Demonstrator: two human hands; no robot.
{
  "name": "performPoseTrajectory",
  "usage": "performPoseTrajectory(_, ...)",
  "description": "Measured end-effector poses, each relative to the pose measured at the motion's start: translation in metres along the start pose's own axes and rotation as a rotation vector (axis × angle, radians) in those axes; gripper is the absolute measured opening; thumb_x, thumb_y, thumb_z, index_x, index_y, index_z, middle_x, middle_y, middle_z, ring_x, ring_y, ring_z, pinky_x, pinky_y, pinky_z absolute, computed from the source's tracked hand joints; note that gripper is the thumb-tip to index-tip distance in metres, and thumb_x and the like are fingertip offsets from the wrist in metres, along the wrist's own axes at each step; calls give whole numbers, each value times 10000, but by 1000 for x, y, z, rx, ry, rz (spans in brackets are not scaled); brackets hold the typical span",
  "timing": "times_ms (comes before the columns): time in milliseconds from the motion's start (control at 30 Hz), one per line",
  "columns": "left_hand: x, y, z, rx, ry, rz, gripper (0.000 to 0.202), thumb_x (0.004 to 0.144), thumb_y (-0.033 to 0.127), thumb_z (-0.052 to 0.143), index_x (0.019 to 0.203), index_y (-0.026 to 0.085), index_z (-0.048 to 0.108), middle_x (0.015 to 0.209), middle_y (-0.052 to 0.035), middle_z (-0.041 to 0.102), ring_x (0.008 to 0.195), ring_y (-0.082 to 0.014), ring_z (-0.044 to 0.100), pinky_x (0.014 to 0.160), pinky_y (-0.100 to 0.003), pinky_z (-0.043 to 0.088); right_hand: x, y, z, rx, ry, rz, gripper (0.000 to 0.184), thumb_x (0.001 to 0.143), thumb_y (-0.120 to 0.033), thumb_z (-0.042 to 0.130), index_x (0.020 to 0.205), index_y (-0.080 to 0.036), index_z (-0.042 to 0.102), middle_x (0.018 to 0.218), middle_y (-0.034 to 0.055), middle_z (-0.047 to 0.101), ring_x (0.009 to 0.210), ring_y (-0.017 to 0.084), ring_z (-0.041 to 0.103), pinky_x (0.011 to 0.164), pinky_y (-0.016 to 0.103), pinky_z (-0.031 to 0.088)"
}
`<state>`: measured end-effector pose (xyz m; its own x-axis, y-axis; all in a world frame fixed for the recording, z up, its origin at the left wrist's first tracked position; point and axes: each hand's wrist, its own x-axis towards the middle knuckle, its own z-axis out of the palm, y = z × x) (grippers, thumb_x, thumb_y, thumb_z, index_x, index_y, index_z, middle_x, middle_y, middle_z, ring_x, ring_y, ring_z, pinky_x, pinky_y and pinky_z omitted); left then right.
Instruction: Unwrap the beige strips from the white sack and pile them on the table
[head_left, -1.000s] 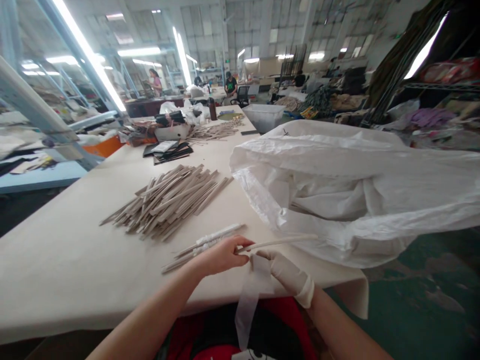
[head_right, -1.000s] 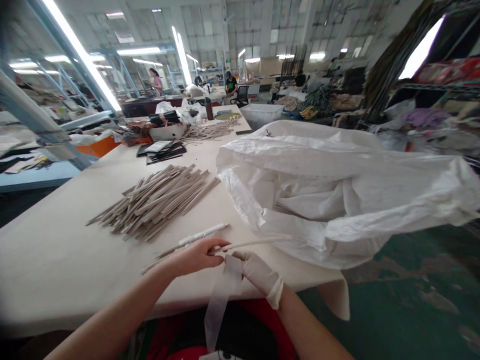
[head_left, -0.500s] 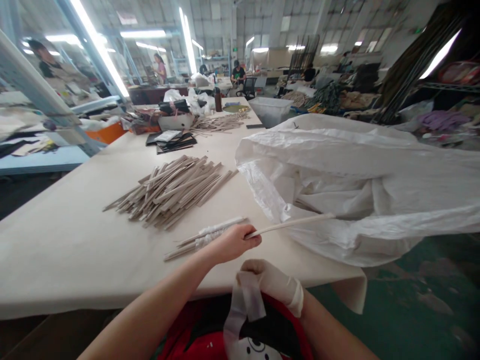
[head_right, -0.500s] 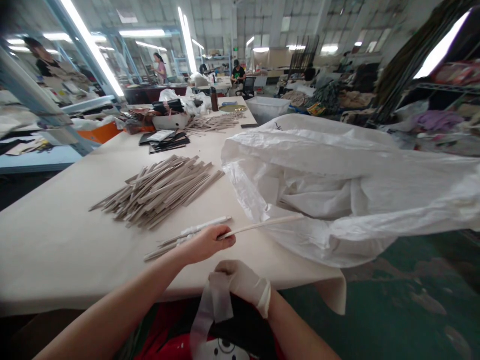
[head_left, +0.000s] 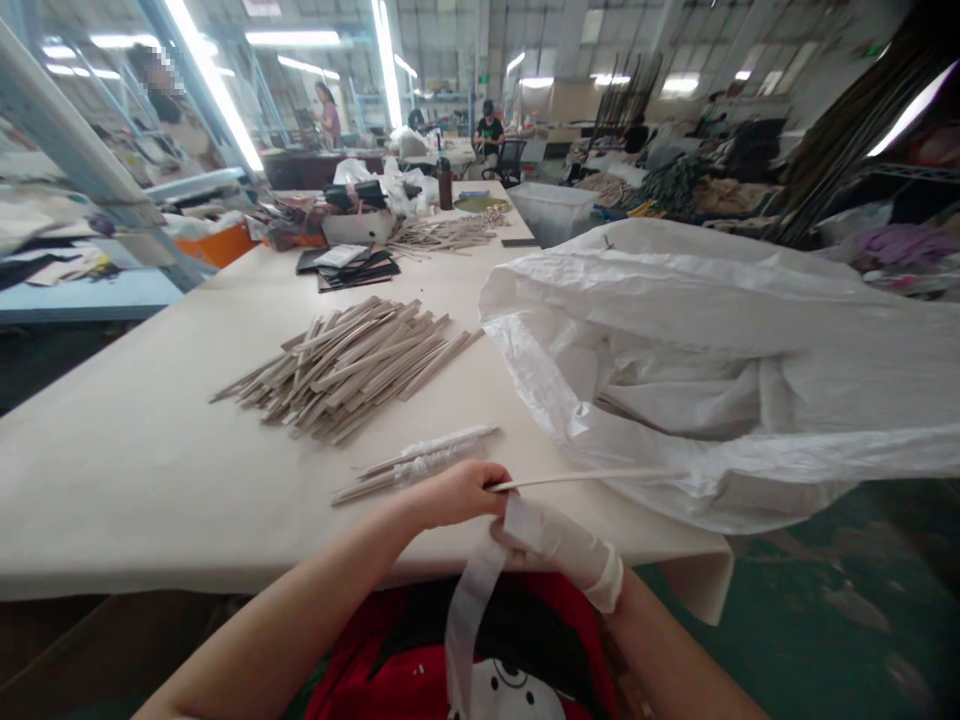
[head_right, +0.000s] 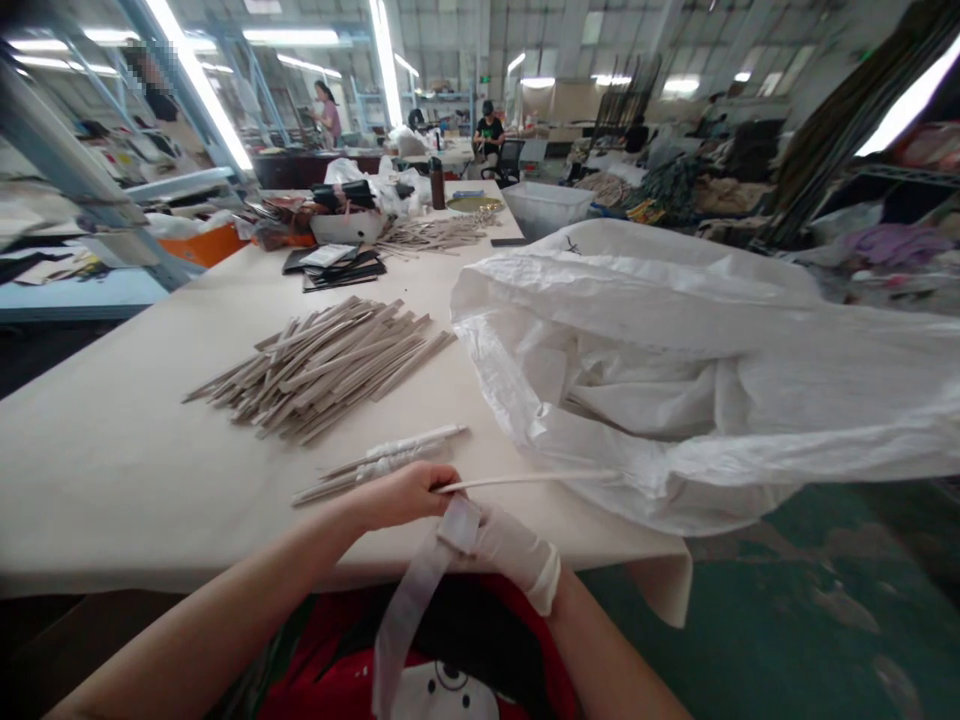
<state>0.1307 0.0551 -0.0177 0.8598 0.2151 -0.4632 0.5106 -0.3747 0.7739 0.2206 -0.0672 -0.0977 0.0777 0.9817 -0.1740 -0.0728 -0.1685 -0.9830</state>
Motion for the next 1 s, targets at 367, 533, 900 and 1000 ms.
performPoseTrajectory(367, 46, 27, -7, 69, 374, 109, 285, 744, 401, 514, 770, 133, 606, 588, 51, 472, 565, -87, 416, 506, -200, 299, -23, -48, 38, 372, -184, 185, 253, 701, -378, 640, 661, -128, 652, 602, 6, 591, 520, 78, 470, 516, 218, 332)
performPoseTrajectory(533, 18, 20, -26, 44, 424, 141, 437, 789, 492, 447, 1003, 151, 616, 745, -1, 607, 648, -110, 500, 574, -201, 380, -19, -43, -9, 581, 325, -24, 369, 644, -453, 693, 506, -147, 541, 444, -48, 469, 437, 51, 387, 447, 199, 290)
performPoseTrajectory(900, -67, -19, -32, 413, 582, 199, 318, 808, 413, 486, 983, 191, 632, 791, -16, 644, 669, -119, 588, 587, -172, 451, 0, -35, -65, 1088, 472, -74, 291, 599, -385, 758, 611, -158, 578, 481, -61, 536, 385, 32, 415, 368, 150, 343)
performPoseTrajectory(1000, -68, -11, -34, 523, 586, 241, 293, 828, 390, 472, 992, 205, 629, 763, -8, 620, 632, -102, 583, 575, -162, 448, -5, -38, -64, 1037, 456, -37, 296, 605, -394, 752, 596, -153, 579, 481, -52, 545, 387, 38, 424, 372, 158, 360)
